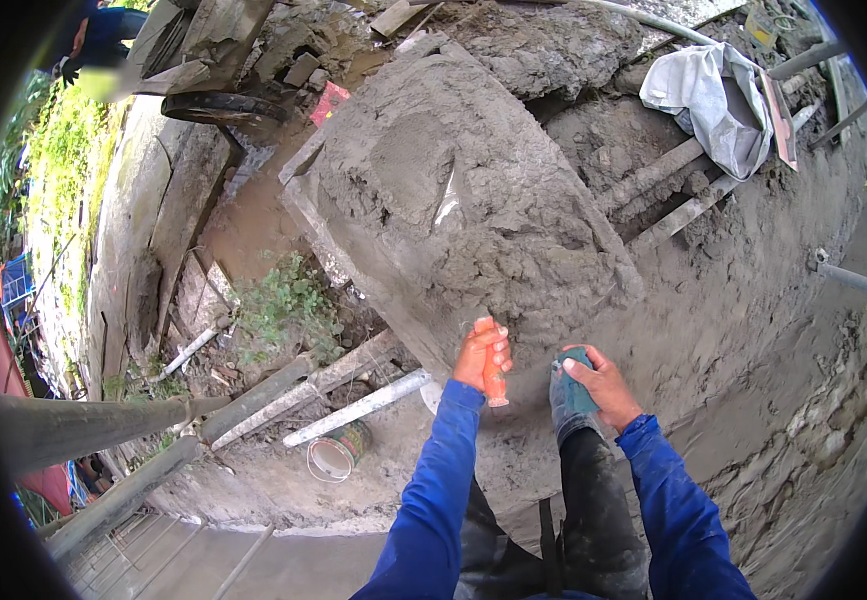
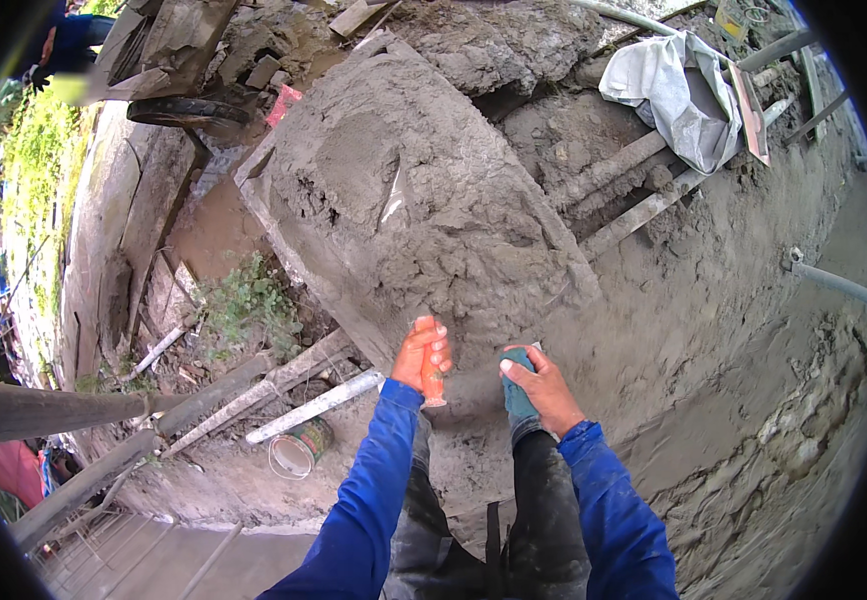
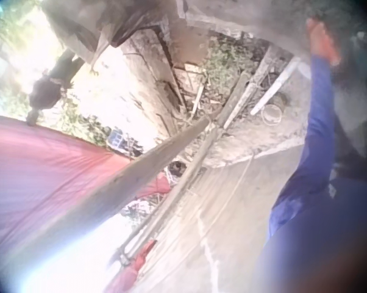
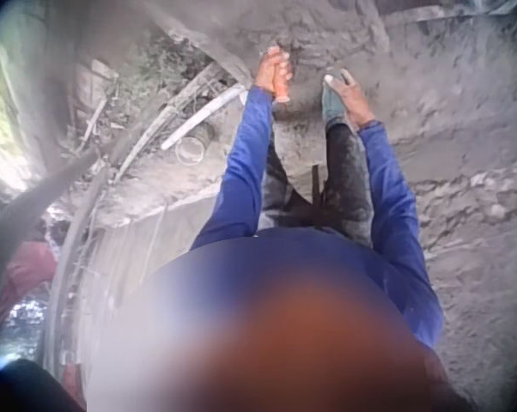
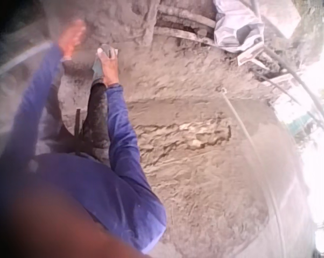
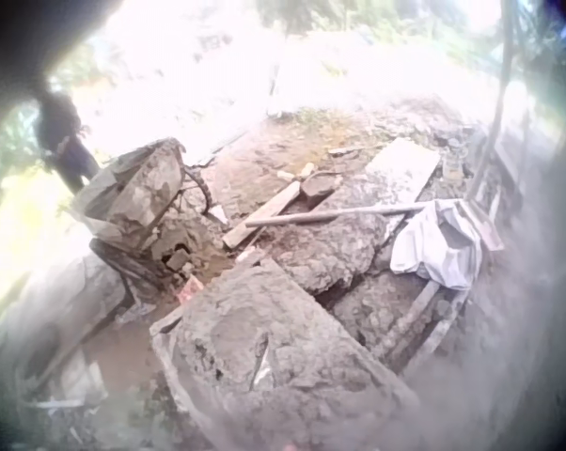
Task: The person smooths wet cement on a wall using a sponge and trowel. They repeatedly apply and level the cement, occasionally dipping the sponge in water and scraping excess material from the trowel.
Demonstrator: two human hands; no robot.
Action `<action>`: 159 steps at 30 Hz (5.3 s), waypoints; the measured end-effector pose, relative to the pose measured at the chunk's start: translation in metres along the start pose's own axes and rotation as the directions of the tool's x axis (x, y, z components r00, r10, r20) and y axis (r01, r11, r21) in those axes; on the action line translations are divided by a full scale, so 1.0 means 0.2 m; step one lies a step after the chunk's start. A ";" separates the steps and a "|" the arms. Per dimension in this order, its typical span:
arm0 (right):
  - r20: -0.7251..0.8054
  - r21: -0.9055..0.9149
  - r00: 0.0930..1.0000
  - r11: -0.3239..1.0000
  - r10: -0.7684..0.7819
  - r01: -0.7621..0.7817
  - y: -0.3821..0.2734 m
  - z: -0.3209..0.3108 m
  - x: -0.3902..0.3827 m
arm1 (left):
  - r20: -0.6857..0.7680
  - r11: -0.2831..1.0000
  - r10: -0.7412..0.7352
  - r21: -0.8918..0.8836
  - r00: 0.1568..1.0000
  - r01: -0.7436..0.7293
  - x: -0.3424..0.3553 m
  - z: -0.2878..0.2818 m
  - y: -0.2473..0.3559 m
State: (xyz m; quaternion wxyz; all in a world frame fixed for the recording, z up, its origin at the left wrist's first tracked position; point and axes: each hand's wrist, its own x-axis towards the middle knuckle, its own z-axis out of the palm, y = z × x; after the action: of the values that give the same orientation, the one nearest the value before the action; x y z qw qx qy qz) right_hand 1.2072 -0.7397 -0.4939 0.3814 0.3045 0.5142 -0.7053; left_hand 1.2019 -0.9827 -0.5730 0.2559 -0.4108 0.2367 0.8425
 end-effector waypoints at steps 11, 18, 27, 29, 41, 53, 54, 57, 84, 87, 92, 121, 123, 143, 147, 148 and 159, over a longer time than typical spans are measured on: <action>0.101 -0.032 0.990 0.994 -0.103 0.106 -0.23 0.19 -0.17 | -0.369 0.467 0.415 0.871 0.831 0.153 -0.25 -0.15 0.15; 0.091 0.145 0.988 0.983 -0.126 0.112 -0.06 0.15 -0.23 | -0.173 -0.314 0.651 0.825 0.740 0.469 -0.48 -0.21 0.23; 0.020 0.184 0.995 0.978 -0.100 0.095 -0.04 -0.02 -0.22 | -0.178 -0.106 0.690 0.934 0.702 0.342 -0.46 -0.23 0.10; 0.053 0.204 0.997 0.978 -0.061 0.049 -0.01 -0.06 -0.16 | -0.289 0.185 0.592 0.957 0.752 0.223 -0.51 -0.60 -0.08; -0.036 0.126 0.998 0.991 0.060 -0.055 0.08 -0.39 -0.13 | -0.460 0.794 0.037 0.553 0.887 0.254 -0.03 -0.34 -0.65; 0.045 0.085 0.997 0.994 0.066 -0.069 0.08 0.01 -0.16 | -0.197 0.497 0.415 0.867 0.888 -0.040 -0.33 -0.18 -0.33; 0.052 0.076 0.997 0.995 0.063 -0.067 0.08 0.04 -0.16 | -0.060 0.227 0.621 0.968 0.782 -0.105 -0.28 -0.27 -0.31; 0.029 0.111 0.999 0.993 0.037 -0.041 0.14 0.07 -0.18 | -0.173 -0.217 0.571 0.911 0.803 0.350 -0.25 -0.26 0.00; 0.022 0.093 0.993 0.988 0.120 -0.122 0.32 -0.53 -0.07 | -0.319 0.751 0.064 0.639 0.946 0.165 -0.02 -0.40 -0.71; 0.016 0.059 0.987 0.985 0.159 -0.160 0.32 -0.46 -0.08 | -0.245 0.876 -0.080 0.446 0.966 0.186 -0.01 -0.36 -0.70; 0.019 -0.037 0.985 0.984 0.174 -0.173 0.44 -0.36 -0.14 | -0.091 0.962 -0.217 0.146 0.972 0.229 -0.13 -0.27 -0.58; -0.008 0.163 1.000 0.986 0.024 -0.022 0.18 -0.14 -0.04 | -0.095 0.576 0.058 0.816 0.994 0.044 0.30 -0.09 -0.31; -0.018 0.205 0.999 0.978 0.038 -0.033 0.18 -0.19 -0.06 | -0.090 0.702 -0.131 0.695 0.987 0.157 0.25 -0.09 -0.28; 0.104 0.166 0.995 0.986 -0.002 -0.015 0.00 0.12 -0.07 | -0.124 -0.354 0.580 0.851 0.805 0.387 -0.81 -0.18 0.17; 0.117 0.163 0.993 0.986 0.000 -0.019 0.02 0.12 -0.05 | -0.137 -0.369 0.570 0.839 0.810 0.401 -0.43 -0.11 0.24; 0.135 0.160 0.991 0.987 -0.001 -0.021 0.02 0.15 -0.06 | -0.138 -0.380 0.530 0.844 0.837 0.379 -0.25 -0.18 0.19; -0.068 0.080 0.989 0.987 -0.131 0.136 0.11 -0.11 0.08 | 0.054 -0.577 0.643 0.690 0.764 0.437 -0.42 -0.37 0.18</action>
State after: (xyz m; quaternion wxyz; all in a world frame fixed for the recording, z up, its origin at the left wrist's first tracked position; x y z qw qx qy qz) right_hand 1.2193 -0.7255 -0.5247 0.3038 0.3071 0.5147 -0.7406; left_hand 1.2659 -1.0744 -0.5381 0.2467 -0.1403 0.9588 -0.0077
